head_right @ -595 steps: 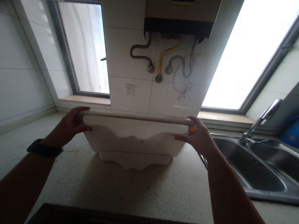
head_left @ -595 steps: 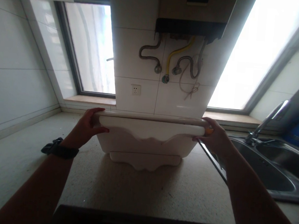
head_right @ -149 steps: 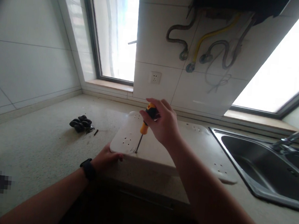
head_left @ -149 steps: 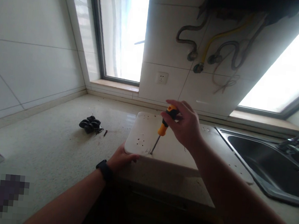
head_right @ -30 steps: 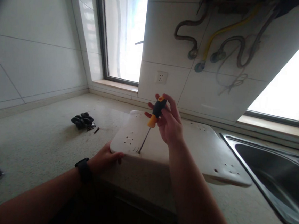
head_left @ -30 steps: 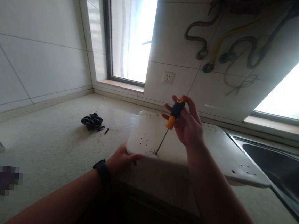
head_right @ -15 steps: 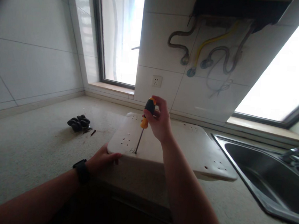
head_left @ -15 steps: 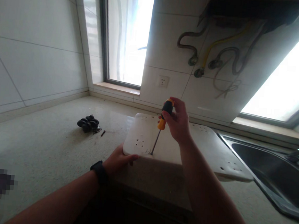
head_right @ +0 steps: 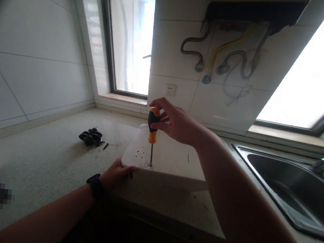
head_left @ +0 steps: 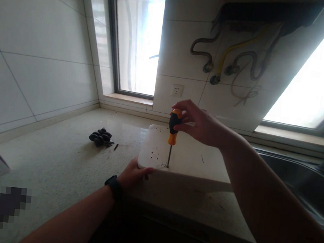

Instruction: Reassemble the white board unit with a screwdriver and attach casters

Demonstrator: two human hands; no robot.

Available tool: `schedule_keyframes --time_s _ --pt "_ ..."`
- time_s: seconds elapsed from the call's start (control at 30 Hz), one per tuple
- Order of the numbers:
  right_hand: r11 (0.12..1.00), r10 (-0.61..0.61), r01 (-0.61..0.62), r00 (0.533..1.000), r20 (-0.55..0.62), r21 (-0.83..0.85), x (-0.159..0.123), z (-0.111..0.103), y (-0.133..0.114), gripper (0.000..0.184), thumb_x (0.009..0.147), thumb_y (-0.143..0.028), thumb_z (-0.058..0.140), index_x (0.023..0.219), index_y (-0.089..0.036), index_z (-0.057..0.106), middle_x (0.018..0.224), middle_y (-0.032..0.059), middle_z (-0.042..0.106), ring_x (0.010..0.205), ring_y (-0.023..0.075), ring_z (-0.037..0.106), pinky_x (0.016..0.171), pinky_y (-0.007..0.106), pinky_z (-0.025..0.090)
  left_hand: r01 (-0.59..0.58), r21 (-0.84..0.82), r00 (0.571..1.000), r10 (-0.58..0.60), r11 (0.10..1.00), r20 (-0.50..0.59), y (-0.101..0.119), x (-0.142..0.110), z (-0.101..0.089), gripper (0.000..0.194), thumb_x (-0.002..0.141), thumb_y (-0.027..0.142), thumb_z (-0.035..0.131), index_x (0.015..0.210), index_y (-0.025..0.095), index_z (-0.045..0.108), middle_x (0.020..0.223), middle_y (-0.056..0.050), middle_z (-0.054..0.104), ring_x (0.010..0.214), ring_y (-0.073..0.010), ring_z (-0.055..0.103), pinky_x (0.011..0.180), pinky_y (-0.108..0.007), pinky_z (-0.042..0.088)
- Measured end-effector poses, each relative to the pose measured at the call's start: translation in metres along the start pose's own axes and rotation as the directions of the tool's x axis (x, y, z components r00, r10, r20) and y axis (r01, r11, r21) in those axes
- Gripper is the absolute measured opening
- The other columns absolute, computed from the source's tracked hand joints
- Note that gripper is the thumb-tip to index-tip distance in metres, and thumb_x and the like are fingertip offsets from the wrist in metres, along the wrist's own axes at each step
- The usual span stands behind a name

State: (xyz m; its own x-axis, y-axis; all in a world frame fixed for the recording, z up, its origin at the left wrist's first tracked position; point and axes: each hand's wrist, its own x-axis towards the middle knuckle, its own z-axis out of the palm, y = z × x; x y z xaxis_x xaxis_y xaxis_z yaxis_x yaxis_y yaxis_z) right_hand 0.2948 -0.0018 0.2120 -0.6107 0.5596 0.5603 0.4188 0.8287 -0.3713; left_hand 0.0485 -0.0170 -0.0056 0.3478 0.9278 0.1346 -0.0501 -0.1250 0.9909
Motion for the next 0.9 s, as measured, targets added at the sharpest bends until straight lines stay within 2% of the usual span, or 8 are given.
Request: schedule_keyframes --time_s 0.17,0.27,0.4,0.47,0.63,0.7,0.77,0.9 --pt "0.901 -0.062 0.103 0.992 0.108 -0.422 0.023 -0.018 -0.005 0.038 0.08 -0.047 0.082 0.109 -0.025 0.07 0.096 0.003 0.07 0.079 0.0194 0.063 0.072 0.035 0.045 -0.011 0.009 1.0 0.011 1.0 -0.013 0.001 0.0 0.0 0.052 0.076 0.047 0.082 0.11 0.013 0.062 0.087 -0.005 0.071 0.061 -0.0138 0.062 0.055 -0.027 0.051" --pt "0.825 0.023 0.056 0.991 0.132 -0.562 0.032 -0.016 -0.014 0.046 0.078 -0.063 0.079 0.094 -0.021 0.069 0.08 0.0022 0.066 0.066 0.0168 0.055 0.064 0.032 0.035 -0.022 0.021 1.0 0.022 1.0 -0.01 -0.002 0.0 0.0 0.052 0.076 0.048 0.081 0.11 0.013 0.063 0.086 -0.005 0.071 0.062 -0.0139 0.062 0.055 -0.026 0.05" --pt "0.676 0.164 0.021 0.97 0.179 -0.736 0.038 -0.012 -0.036 0.051 0.088 -0.07 0.061 0.089 -0.019 0.066 0.072 0.0047 0.064 0.062 0.0176 0.054 0.061 0.032 0.028 -0.033 0.022 0.999 0.033 0.999 0.011 -0.004 0.001 -0.001 0.051 0.077 0.05 0.08 0.108 0.013 0.063 0.087 -0.006 0.07 0.061 -0.0135 0.061 0.054 -0.026 0.05" --pt "0.655 0.227 0.02 0.948 0.222 -0.755 0.039 -0.014 -0.044 0.054 0.089 -0.071 0.057 0.095 -0.018 0.066 0.08 0.0082 0.069 0.068 0.0207 0.058 0.062 0.033 0.03 -0.027 0.017 1.0 0.027 0.999 0.003 -0.004 0.001 0.0 0.052 0.076 0.05 0.081 0.108 0.013 0.062 0.088 -0.005 0.07 0.06 -0.0132 0.061 0.054 -0.027 0.05" --pt "0.871 0.319 -0.077 0.839 0.44 -0.484 0.036 -0.031 -0.046 0.06 0.086 -0.045 0.069 0.138 -0.024 0.049 0.108 0.0085 0.073 0.084 0.0229 0.066 0.066 0.032 0.041 -0.022 0.033 1.0 0.021 0.999 0.005 -0.006 0.002 -0.001 0.052 0.078 0.049 0.08 0.111 0.013 0.063 0.093 -0.006 0.071 0.062 -0.0135 0.062 0.055 -0.027 0.051" --pt "0.874 0.327 -0.087 0.834 0.444 -0.478 0.036 -0.037 -0.045 0.049 0.084 -0.038 0.071 0.128 -0.025 0.056 0.104 0.0064 0.074 0.082 0.0221 0.066 0.066 0.032 0.042 -0.024 0.019 1.0 0.024 1.0 0.003 -0.007 0.002 -0.002 0.052 0.078 0.048 0.08 0.114 0.014 0.062 0.098 -0.007 0.072 0.063 -0.0137 0.063 0.056 -0.028 0.052" --pt "0.835 0.351 -0.085 0.844 0.406 -0.544 0.037 -0.04 -0.043 0.035 0.081 -0.045 0.075 0.106 -0.023 0.064 0.093 0.005 0.074 0.076 0.0213 0.065 0.063 0.033 0.039 -0.019 0.005 1.0 0.019 1.0 -0.001 -0.008 0.002 -0.002 0.053 0.078 0.047 0.08 0.115 0.014 0.061 0.1 -0.008 0.072 0.065 -0.0138 0.064 0.057 -0.029 0.054" --pt "0.714 0.405 -0.124 0.876 0.263 -0.689 0.04 -0.034 -0.039 0.055 0.075 -0.076 0.07 0.076 -0.021 0.065 0.071 0.0052 0.068 0.059 0.0198 0.058 0.056 0.034 0.032 -0.004 -0.002 1.0 0.004 1.0 -0.01 -0.009 0.002 -0.002 0.054 0.076 0.048 0.082 0.114 0.015 0.061 0.095 -0.006 0.071 0.063 -0.0142 0.063 0.057 -0.029 0.054"
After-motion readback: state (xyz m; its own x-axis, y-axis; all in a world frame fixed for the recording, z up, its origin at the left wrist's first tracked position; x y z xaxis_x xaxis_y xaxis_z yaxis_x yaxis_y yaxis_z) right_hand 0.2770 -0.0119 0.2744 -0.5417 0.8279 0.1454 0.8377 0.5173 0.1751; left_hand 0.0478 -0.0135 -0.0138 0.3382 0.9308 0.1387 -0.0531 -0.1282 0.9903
